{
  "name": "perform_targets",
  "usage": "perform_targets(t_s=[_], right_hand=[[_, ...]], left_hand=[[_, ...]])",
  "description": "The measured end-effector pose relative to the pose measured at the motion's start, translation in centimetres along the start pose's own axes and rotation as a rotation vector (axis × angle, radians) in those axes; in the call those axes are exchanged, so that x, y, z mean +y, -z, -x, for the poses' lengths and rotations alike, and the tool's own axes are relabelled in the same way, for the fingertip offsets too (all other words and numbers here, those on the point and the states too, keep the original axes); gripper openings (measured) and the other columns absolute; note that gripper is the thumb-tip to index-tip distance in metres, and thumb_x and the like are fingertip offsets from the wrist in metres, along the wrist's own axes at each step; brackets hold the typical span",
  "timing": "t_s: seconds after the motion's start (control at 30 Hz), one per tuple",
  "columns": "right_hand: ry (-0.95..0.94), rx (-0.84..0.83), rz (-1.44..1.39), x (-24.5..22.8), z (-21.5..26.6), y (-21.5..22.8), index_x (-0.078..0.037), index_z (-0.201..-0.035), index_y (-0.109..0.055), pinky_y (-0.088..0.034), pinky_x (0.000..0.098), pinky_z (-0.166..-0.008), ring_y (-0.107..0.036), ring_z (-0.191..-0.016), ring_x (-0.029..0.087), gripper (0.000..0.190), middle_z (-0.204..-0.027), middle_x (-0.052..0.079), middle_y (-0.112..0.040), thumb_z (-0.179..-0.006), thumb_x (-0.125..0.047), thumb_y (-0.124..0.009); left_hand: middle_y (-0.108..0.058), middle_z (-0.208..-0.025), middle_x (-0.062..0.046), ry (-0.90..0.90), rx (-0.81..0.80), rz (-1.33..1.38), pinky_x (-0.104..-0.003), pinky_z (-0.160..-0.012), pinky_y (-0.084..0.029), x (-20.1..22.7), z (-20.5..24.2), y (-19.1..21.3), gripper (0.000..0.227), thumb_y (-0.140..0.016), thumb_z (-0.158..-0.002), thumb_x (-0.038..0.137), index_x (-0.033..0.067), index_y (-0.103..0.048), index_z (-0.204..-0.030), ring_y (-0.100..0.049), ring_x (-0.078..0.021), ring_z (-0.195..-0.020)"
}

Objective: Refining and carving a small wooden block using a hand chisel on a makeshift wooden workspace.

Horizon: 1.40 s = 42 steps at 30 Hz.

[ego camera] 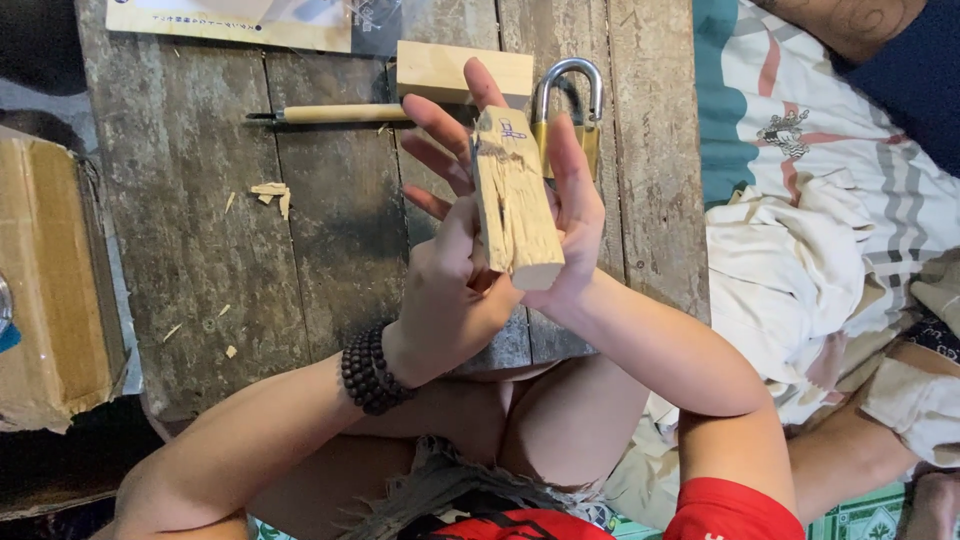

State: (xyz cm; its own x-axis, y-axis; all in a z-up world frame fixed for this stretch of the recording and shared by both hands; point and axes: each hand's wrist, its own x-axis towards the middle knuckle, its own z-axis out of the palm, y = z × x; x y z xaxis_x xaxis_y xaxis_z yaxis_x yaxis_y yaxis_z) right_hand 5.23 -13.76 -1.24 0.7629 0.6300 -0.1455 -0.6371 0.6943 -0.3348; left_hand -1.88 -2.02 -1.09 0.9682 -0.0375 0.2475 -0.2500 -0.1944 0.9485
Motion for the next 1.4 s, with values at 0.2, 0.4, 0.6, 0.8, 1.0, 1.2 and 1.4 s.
perform_targets(t_s=[0.2, 0.4, 0.6, 0.8, 1.0, 1.2, 1.4], right_hand=[[-0.002, -0.061, -0.035, 0.2, 0.1, 0.3, -0.025, -0.172, -0.021, -0.042, 0.0522, -0.12, -0.045, -0.145, 0.03, 0.077, -0.165, 0.02, -0.037, -0.104, -0.057, -0.038], [-0.015, -0.04, -0.001, 0.0, 0.4, -0.5, -0.024, -0.171, -0.02, -0.04, 0.055, -0.121, -0.044, -0.147, 0.032, 0.08, -0.164, 0.022, -0.039, -0.101, -0.061, -0.035], [-0.045, -0.03, -0.01, 0.1, 0.5, -0.7, -0.027, -0.17, -0.023, -0.041, 0.0551, -0.121, -0.044, -0.147, 0.033, 0.08, -0.162, 0.021, -0.042, -0.1, -0.064, -0.037], [-0.046, -0.018, -0.033, -0.1, 0.3, -0.6, -0.024, -0.169, -0.025, -0.04, 0.0558, -0.122, -0.044, -0.147, 0.034, 0.082, -0.162, 0.024, -0.041, -0.099, -0.062, -0.04], [-0.048, 0.068, 0.023, 0.0, 0.2, -2.6, -0.023, -0.169, -0.021, -0.038, 0.0565, -0.118, -0.043, -0.143, 0.035, 0.09, -0.16, 0.025, -0.039, -0.091, -0.062, -0.042], [-0.12, 0.342, 0.033, -0.3, -0.3, -5.1, -0.024, -0.166, -0.018, -0.029, 0.0595, -0.113, -0.033, -0.139, 0.039, 0.103, -0.163, 0.027, -0.03, -0.071, -0.061, -0.032], [-0.106, 0.224, 0.053, -0.3, 0.3, -3.4, -0.026, -0.167, -0.014, -0.03, 0.0595, -0.115, -0.034, -0.14, 0.039, 0.106, -0.162, 0.025, -0.029, -0.072, -0.066, -0.036]], left_hand=[[-0.058, -0.065, -0.002, -0.05, -0.037, 0.017, -0.023, -0.045, -0.04, -0.6, 0.3, 0.2, 0.071, -0.06, -0.076, -0.002, -0.0126, -0.04, -0.143, -0.047, -0.0101, -0.047], [-0.064, -0.072, -0.008, -0.044, -0.033, 0.031, -0.027, -0.044, -0.043, 0.5, -0.2, 0.6, 0.05, -0.066, -0.078, -0.002, -0.0114, -0.049, -0.123, -0.054, -0.0141, -0.047], [-0.055, -0.065, -0.001, 0.039, -0.008, 0.071, -0.025, -0.042, -0.037, 0.8, -0.4, 0.7, 0.045, -0.072, -0.08, 0.0, -0.003, -0.05, -0.119, -0.046, -0.0096, -0.046], [-0.058, -0.073, -0.005, -0.043, -0.035, -0.02, -0.027, -0.044, -0.042, 0.4, -0.2, 0.3, 0.056, -0.075, -0.076, 0.001, -0.0132, -0.052, -0.125, -0.049, -0.0123, -0.047], [-0.065, -0.082, -0.013, -0.066, 0.003, -0.054, -0.031, -0.046, -0.046, 0.9, -0.3, 0.6, 0.044, -0.067, -0.077, -0.003, -0.0101, -0.051, -0.117, -0.055, -0.0184, -0.051], [-0.048, -0.061, 0.001, 0.015, 0.008, 0.014, -0.026, -0.042, -0.036, 0.9, 0.1, 1.0, 0.039, -0.067, -0.078, -0.003, -0.0051, -0.052, -0.114, -0.042, -0.0111, -0.045], [-0.056, -0.069, -0.004, -0.052, -0.056, 0.081, -0.028, -0.046, -0.039, 0.9, -0.1, 1.6, 0.038, -0.07, -0.084, 0.013, -0.0035, -0.051, -0.112, -0.048, -0.0132, -0.049]])
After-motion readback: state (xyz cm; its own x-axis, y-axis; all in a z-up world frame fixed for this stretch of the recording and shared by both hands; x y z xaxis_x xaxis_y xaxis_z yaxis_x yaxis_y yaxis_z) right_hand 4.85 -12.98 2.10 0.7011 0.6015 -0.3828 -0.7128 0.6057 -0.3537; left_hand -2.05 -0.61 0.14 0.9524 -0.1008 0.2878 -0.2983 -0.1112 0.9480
